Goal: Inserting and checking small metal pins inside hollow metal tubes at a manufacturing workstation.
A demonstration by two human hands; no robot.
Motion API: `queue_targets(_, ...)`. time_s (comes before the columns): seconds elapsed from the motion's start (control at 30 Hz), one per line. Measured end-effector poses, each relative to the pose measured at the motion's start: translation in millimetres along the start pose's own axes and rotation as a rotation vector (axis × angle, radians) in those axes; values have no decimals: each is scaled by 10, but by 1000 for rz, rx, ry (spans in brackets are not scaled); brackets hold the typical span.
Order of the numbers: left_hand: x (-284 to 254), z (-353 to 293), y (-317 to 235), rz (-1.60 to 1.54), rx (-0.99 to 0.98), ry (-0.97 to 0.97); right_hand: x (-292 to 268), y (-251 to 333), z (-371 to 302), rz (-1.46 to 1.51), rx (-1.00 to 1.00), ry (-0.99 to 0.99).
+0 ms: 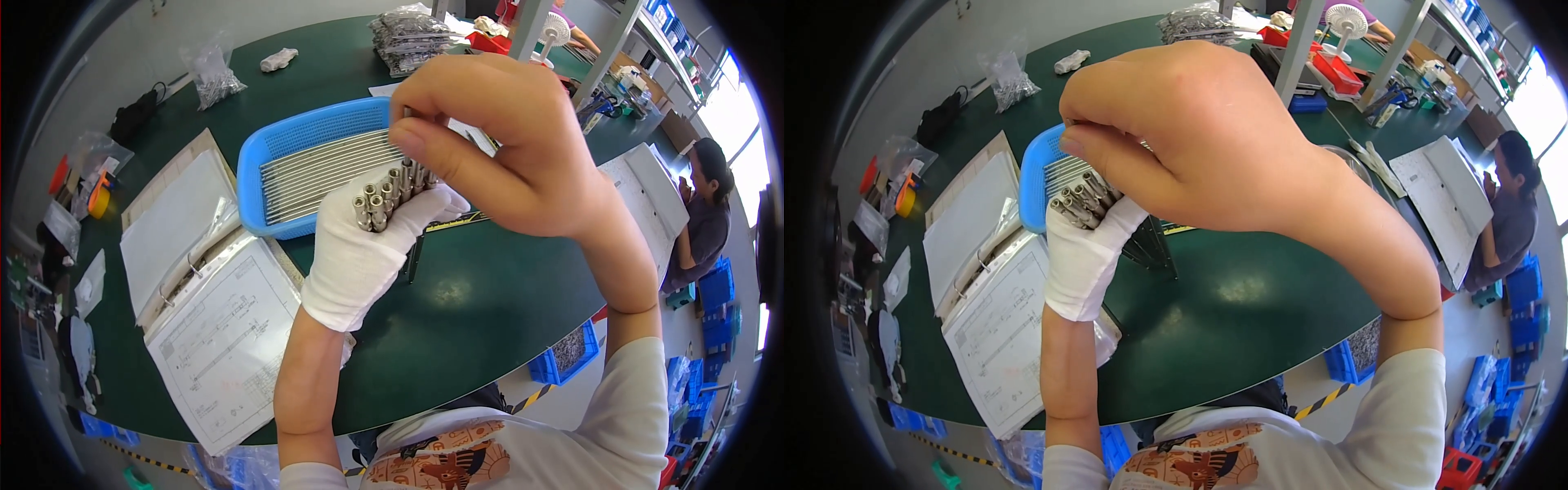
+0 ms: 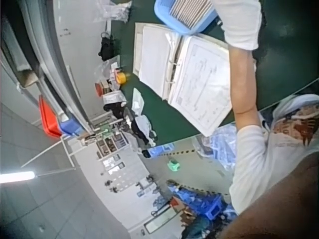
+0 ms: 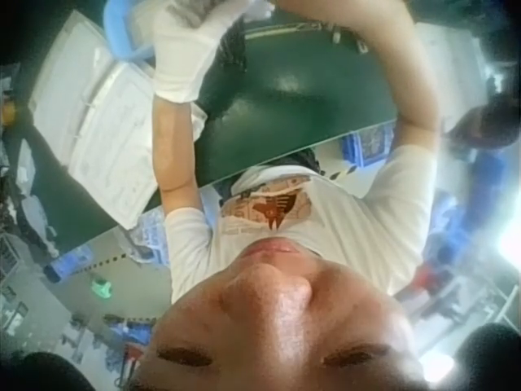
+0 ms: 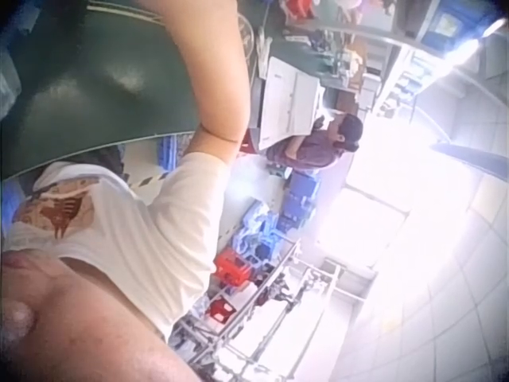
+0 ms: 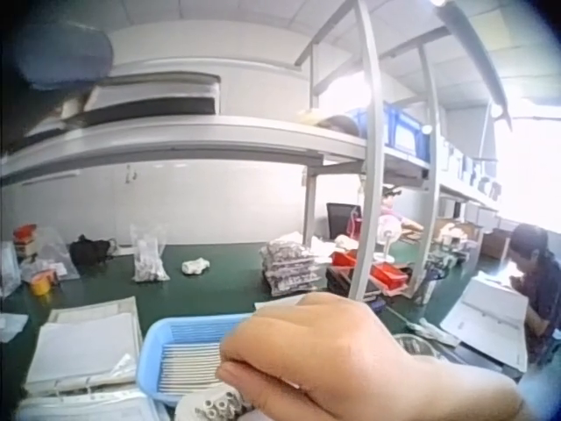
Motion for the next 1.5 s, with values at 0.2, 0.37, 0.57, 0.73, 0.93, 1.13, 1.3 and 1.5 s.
queue_targets(0.2,10,4,9,-106,-9,3,-78,7,16,-19,-21,25)
queue_targets(0.37,10,-2,27,-93,-57,18,-89,6,24,-31,-38,-28)
queue_targets(0.57,4,19,25,-71,-39,37,-115,-2,56,99,21,-100)
queue_targets(0.73,-2,34,52,-96,-21,60,-51,-21,55,91,33,-110)
queue_targets(0.93,6,39,69,-88,-43,77,-34,-49,56,132,64,-114)
queue_targets(1.13,-24,55,85,-81,-15,55,-13,-34,48,51,31,-34)
queue_targets(1.3,-56,80,148,-77,-38,82,-12,-30,65,-13,72,28)
queue_targets(1.5,-38,105,155,-69,-64,70,-14,-54,38,10,18,-14)
Point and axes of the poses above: each hand's wrist, its own z-axis towards the middle knuckle, its own x-axis out of the palm, y = z × x, the point moved 4 cm from there along z, towards the middle knuckle, and after that the axes turned 13 degrees about -x, right-handed, at the moved point
